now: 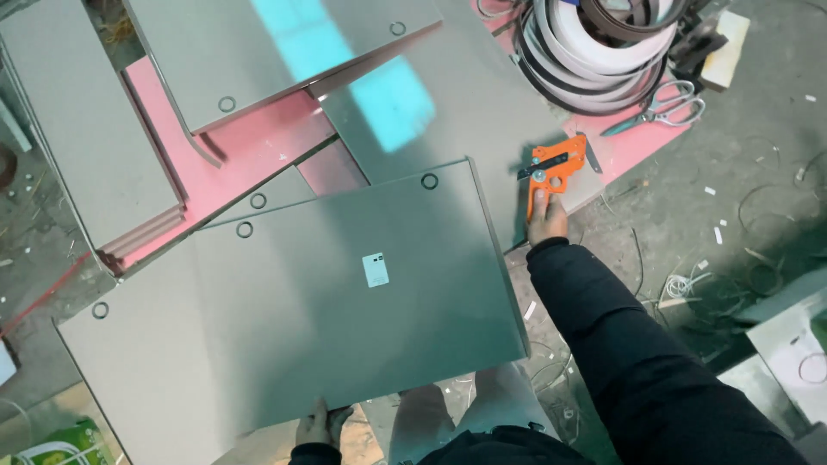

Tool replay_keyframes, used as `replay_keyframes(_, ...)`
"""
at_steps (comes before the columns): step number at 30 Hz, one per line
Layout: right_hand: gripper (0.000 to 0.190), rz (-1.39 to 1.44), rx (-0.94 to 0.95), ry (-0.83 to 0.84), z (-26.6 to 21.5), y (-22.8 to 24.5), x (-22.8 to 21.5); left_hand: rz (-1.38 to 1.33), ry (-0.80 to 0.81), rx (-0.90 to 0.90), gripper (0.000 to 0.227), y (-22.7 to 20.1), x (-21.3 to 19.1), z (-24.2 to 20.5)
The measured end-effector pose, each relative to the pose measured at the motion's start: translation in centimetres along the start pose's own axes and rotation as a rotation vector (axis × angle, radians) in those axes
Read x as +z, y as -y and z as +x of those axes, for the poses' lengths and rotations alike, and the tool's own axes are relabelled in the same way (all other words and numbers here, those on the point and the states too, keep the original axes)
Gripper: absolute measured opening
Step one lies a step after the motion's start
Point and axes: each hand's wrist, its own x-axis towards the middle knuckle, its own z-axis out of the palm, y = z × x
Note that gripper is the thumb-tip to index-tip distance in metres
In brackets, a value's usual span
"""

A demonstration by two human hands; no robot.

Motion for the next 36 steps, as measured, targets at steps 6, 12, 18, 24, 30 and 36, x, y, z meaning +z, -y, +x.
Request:
replay_keyframes(6, 0.063, -0.002, 0.038, -0.096, -2.5, -1.8, -1.7, -0.039, 0.249, 0.005, 0.066, -0.7, -0.3, 2.5)
replay_keyframes(12, 0.063, -0.032, 0.112, -0.001, -1.7, -0.8, 0.0, 0.043, 0.186, -0.001, 0.070, -4.3, -1.9, 1.5)
replay_keyframes(18, 0.065, -0.115, 0.123, 0.094, 0.4, 1.5, 3.2, 0.149, -0.013, -0.181, 0.085, -8.2, 0.8, -5.7)
replay_keyframes(24, 0.039, 0.050, -0.157, 0.171, 3.2, 4.2, 3.6, 0.891, -0.135, -0.042, 0.095, -2.8, -1.6, 4.6)
replay_keyframes(30, 0.053, 0.029, -0.079, 0.341, 4.1, 4.4, 2.1, 0.767, -0.102, -0.042, 0.094, -4.3, -0.2, 1.8)
replay_keyframes(36, 0.053, -0.009, 0.006, 0.108, 3.7, -2.0, -4.7, 0.040, 0.178, 0.029, 0.066, -2.6, 6.2, -0.7)
